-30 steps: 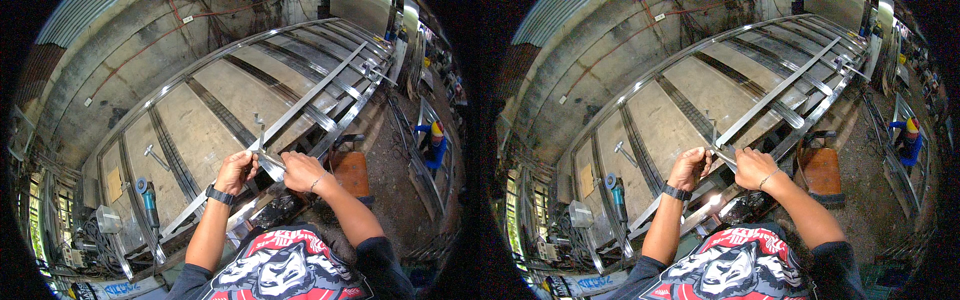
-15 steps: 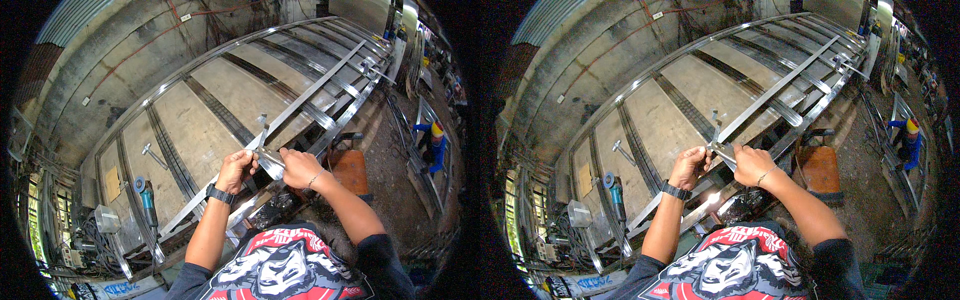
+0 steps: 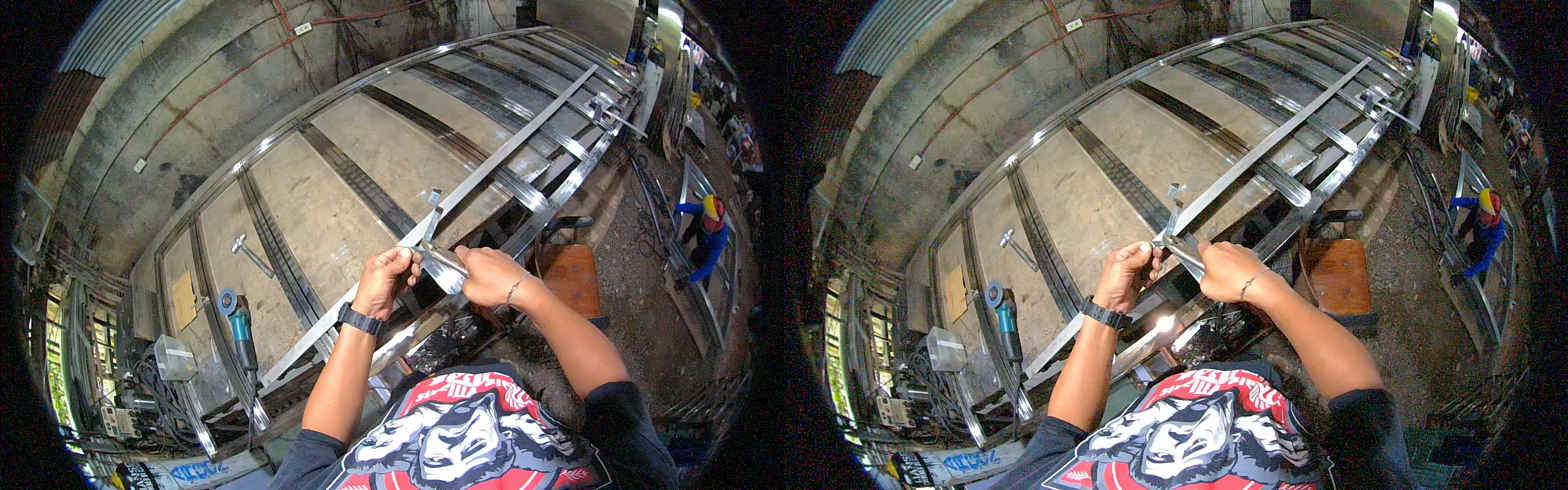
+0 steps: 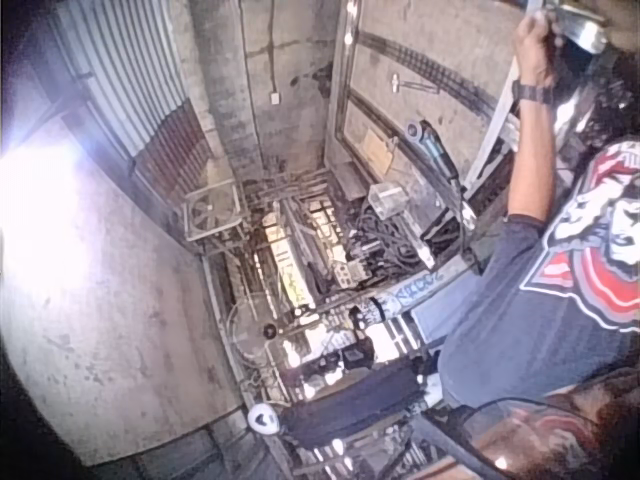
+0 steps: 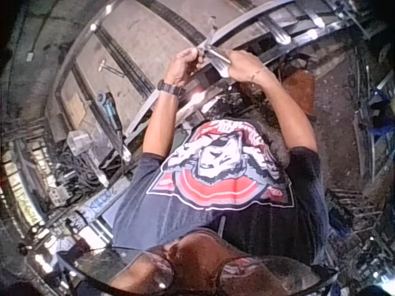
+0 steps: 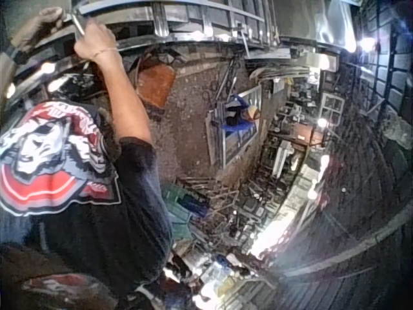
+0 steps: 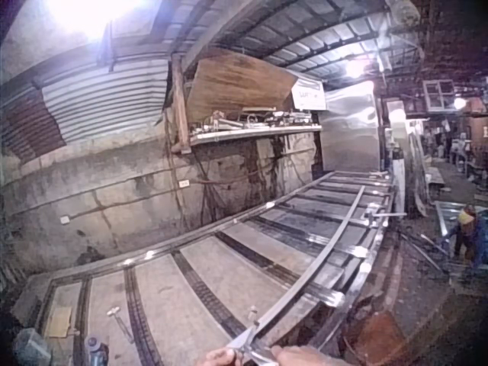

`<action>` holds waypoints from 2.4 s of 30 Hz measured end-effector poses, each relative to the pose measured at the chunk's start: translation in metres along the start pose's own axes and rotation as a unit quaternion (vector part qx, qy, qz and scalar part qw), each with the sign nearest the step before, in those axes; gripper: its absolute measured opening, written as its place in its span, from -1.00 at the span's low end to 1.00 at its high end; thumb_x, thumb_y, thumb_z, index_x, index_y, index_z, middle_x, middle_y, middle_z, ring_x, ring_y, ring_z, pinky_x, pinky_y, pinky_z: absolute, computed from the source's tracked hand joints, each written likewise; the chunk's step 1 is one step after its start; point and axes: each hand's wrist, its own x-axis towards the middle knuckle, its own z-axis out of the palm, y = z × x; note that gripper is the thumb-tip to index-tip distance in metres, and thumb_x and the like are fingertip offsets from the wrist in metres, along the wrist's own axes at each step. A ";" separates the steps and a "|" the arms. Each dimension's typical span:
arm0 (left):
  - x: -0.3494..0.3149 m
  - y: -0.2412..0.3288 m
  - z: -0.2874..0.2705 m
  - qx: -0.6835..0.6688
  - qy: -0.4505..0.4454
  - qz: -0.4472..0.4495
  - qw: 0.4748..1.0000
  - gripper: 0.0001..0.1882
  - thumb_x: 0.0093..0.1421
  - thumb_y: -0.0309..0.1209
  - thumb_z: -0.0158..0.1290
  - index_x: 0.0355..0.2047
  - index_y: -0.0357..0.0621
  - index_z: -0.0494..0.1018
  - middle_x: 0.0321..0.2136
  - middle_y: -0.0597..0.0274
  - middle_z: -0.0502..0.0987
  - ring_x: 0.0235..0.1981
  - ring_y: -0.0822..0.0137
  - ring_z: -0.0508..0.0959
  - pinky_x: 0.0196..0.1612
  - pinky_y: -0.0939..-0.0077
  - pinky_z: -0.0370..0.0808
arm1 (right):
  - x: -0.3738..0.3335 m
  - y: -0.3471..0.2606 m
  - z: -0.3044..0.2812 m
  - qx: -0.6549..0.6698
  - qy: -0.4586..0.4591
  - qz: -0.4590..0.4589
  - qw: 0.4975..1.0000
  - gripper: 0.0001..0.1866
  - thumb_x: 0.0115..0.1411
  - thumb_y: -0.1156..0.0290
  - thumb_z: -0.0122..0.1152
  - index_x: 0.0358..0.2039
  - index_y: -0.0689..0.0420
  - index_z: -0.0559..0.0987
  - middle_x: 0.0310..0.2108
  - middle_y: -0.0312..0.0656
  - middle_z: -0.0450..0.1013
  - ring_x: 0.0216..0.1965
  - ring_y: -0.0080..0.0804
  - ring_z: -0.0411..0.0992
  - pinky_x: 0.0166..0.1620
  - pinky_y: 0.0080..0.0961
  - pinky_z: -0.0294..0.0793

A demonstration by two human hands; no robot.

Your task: The person uses locking pliers to bend small metal tabs on a metal frame. They repeatedly clamp, bend, and release the tabs, then move to a workbench to continue bending additional tabs.

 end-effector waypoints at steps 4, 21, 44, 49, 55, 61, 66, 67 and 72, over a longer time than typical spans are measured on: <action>0.002 -0.004 -0.003 0.005 -0.002 0.007 1.000 -0.75 0.39 -0.20 0.13 -0.29 -0.11 0.57 -0.48 0.38 0.60 -0.53 0.55 0.51 -0.44 0.65 0.36 | 0.002 0.002 0.003 0.006 -0.004 0.007 1.000 -0.59 -0.02 0.52 0.08 -0.09 0.34 0.48 -0.24 0.35 0.55 -0.09 0.30 0.53 0.00 0.11 0.49; 0.005 -0.009 -0.007 0.010 0.001 0.005 1.000 -0.75 0.40 -0.22 0.12 -0.27 -0.15 0.56 -0.47 0.35 0.60 -0.53 0.51 0.51 -0.47 0.63 0.38 | 0.002 -0.001 0.000 -0.018 -0.023 0.008 1.000 -0.52 0.02 0.47 0.10 -0.02 0.44 0.49 -0.15 0.40 0.54 -0.05 0.29 0.55 0.05 0.05 0.54; -0.004 0.005 -0.012 -0.024 0.072 0.072 0.994 -0.76 0.45 -0.20 0.03 -0.28 -0.05 0.52 -0.53 0.39 0.54 -0.59 0.51 0.44 -0.54 0.63 0.34 | -0.004 -0.006 0.009 -0.076 0.121 0.029 0.989 -0.70 0.16 0.39 0.22 -0.10 0.19 0.54 -0.11 0.13 0.44 -0.12 0.18 0.54 -0.01 0.07 0.51; -0.014 0.025 -0.040 -0.224 -0.021 0.071 0.972 -0.73 0.46 -0.19 0.00 -0.27 -0.12 0.49 -0.46 0.28 0.52 -0.49 0.38 0.44 -0.48 0.55 0.34 | -0.011 0.041 0.018 0.275 0.019 0.045 0.960 -0.66 0.38 0.24 0.20 0.02 0.21 0.49 -0.20 -0.15 0.49 -0.24 -0.32 0.55 -0.22 -0.28 0.64; -0.010 0.032 -0.043 -0.269 -0.084 0.116 0.952 -0.72 0.48 -0.20 -0.04 -0.24 -0.15 0.46 -0.46 0.26 0.47 -0.49 0.33 0.37 -0.45 0.49 0.30 | -0.019 0.047 0.039 0.458 -0.005 0.112 0.882 -0.63 0.39 0.25 0.20 0.09 0.21 0.46 -0.19 -0.18 0.50 -0.26 -0.41 0.54 -0.38 -0.35 0.72; -0.006 0.033 -0.041 -0.293 -0.101 0.121 0.943 -0.72 0.49 -0.20 -0.05 -0.23 -0.17 0.46 -0.46 0.23 0.47 -0.48 0.31 0.39 -0.44 0.48 0.32 | -0.024 0.037 0.047 0.489 -0.013 0.117 0.864 -0.58 0.40 0.23 0.20 0.13 0.24 0.46 -0.10 -0.08 0.53 -0.17 -0.29 0.59 -0.32 -0.29 0.74; -0.010 0.032 -0.036 -0.293 -0.100 0.119 0.944 -0.71 0.48 -0.20 -0.03 -0.23 -0.17 0.48 -0.45 0.22 0.48 -0.49 0.31 0.38 -0.44 0.48 0.33 | -0.023 0.023 0.033 0.481 0.011 0.073 0.874 -0.61 0.41 0.24 0.19 0.11 0.22 0.50 -0.11 -0.14 0.54 -0.19 -0.34 0.60 -0.21 -0.36 0.71; -0.011 0.032 -0.034 -0.276 -0.100 0.121 0.948 -0.74 0.42 -0.19 0.06 -0.25 -0.14 0.48 -0.45 0.26 0.49 -0.44 0.34 0.42 -0.41 0.53 0.35 | -0.022 0.022 0.031 0.473 0.018 0.049 0.879 -0.62 0.41 0.25 0.19 0.11 0.21 0.50 -0.12 -0.16 0.54 -0.20 -0.35 0.59 -0.19 -0.38 0.70; -0.014 0.034 -0.031 -0.265 -0.111 0.117 0.951 -0.76 0.42 -0.20 0.07 -0.25 -0.12 0.47 -0.44 0.28 0.49 -0.44 0.36 0.42 -0.41 0.54 0.35 | -0.015 0.009 0.015 0.465 0.031 -0.025 0.884 -0.54 0.40 0.20 0.21 0.16 0.25 0.49 0.01 -0.09 0.56 -0.17 -0.38 0.57 -0.16 -0.42 0.64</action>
